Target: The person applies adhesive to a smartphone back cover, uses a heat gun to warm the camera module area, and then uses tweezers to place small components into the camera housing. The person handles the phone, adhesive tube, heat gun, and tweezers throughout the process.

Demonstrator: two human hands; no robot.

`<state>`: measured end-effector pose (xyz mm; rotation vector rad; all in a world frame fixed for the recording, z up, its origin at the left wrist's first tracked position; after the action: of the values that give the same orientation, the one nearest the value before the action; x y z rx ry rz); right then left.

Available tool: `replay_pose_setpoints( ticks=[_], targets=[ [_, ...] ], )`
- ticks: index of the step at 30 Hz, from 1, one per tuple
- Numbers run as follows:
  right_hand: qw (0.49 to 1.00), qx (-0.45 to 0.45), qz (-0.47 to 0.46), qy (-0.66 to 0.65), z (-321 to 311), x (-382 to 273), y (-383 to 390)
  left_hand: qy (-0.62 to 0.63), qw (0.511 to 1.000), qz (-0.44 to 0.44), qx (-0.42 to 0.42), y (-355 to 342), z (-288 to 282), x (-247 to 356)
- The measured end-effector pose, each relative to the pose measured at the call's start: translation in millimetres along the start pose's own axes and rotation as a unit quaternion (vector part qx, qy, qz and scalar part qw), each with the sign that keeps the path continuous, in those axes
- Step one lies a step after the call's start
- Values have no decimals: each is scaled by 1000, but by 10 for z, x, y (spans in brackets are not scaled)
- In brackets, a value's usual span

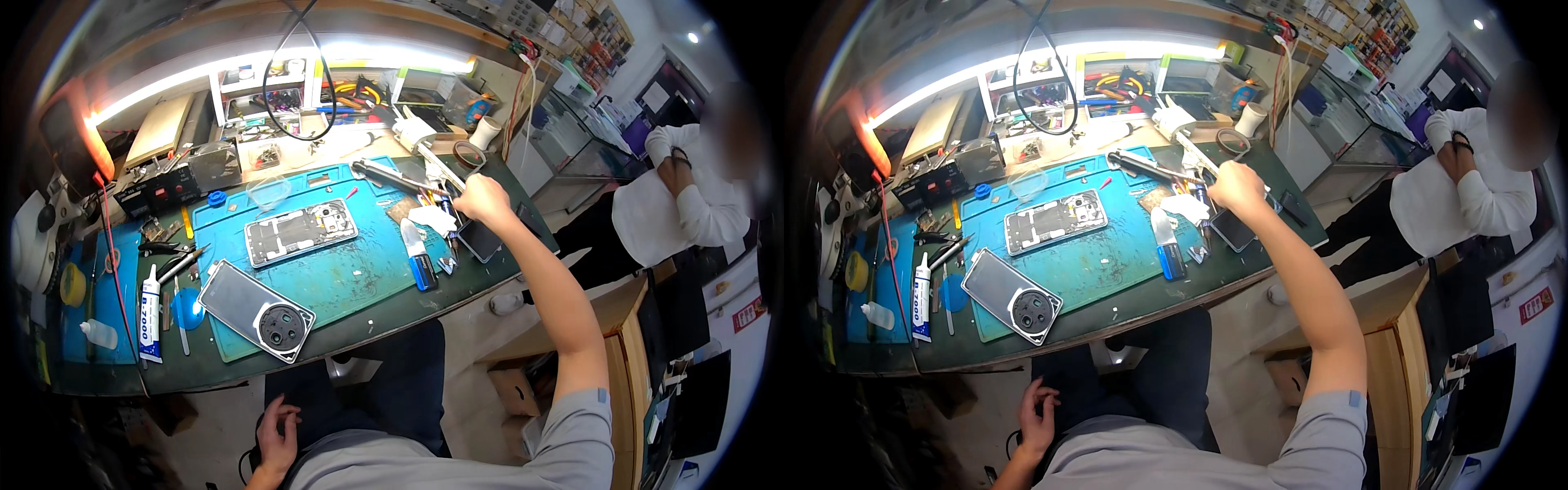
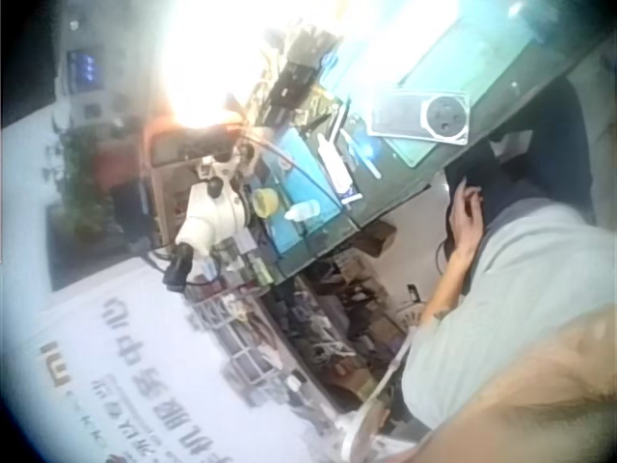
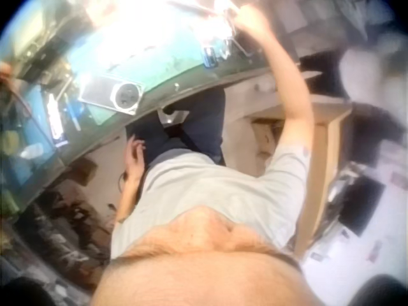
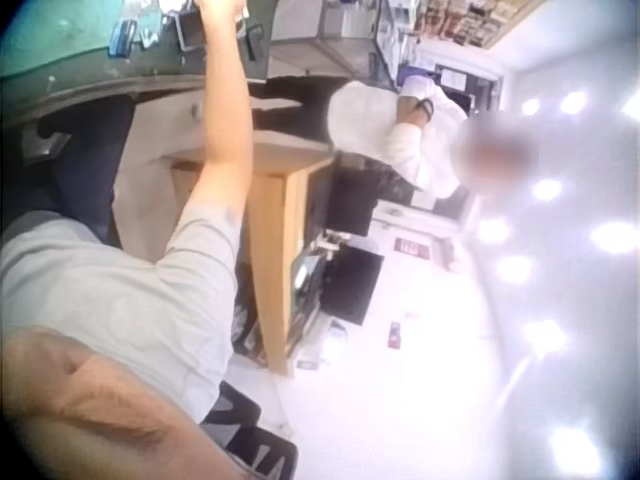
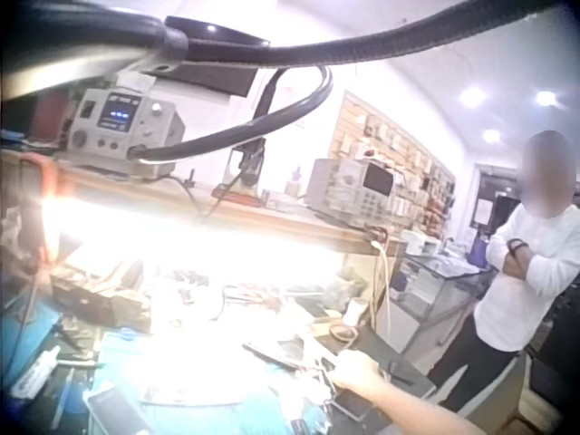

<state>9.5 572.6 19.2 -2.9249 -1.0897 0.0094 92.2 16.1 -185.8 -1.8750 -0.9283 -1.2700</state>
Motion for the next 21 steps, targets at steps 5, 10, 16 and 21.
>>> replay_pose_setpoints(
  ticks=[5,10,16,21],
  targets=[
    [998,50,-10,-37,-202,-122,-137,-12,1000,4,1,64,17,-12],
    [956,5,56,-288,-211,259,-270,-23,1000,5,-12,59,46,4],
    [781,-154,56,-603,38,705,193,-19,999,-19,-40,44,223,-87],
    [590,-311,42,-744,216,769,443,-24,994,3,-111,-126,444,13]
  ],
)
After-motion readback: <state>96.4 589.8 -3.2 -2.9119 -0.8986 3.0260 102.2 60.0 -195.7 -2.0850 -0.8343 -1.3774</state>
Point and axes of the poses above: each hand's wrist, its own y-axis away from the middle knuckle, its own z-axis out of the palm, x = y × z, the point moved 9 cm from there along -y, towards the middle knuckle, and after that the axes turned 8 degrees about z, right-handed, at the moved point
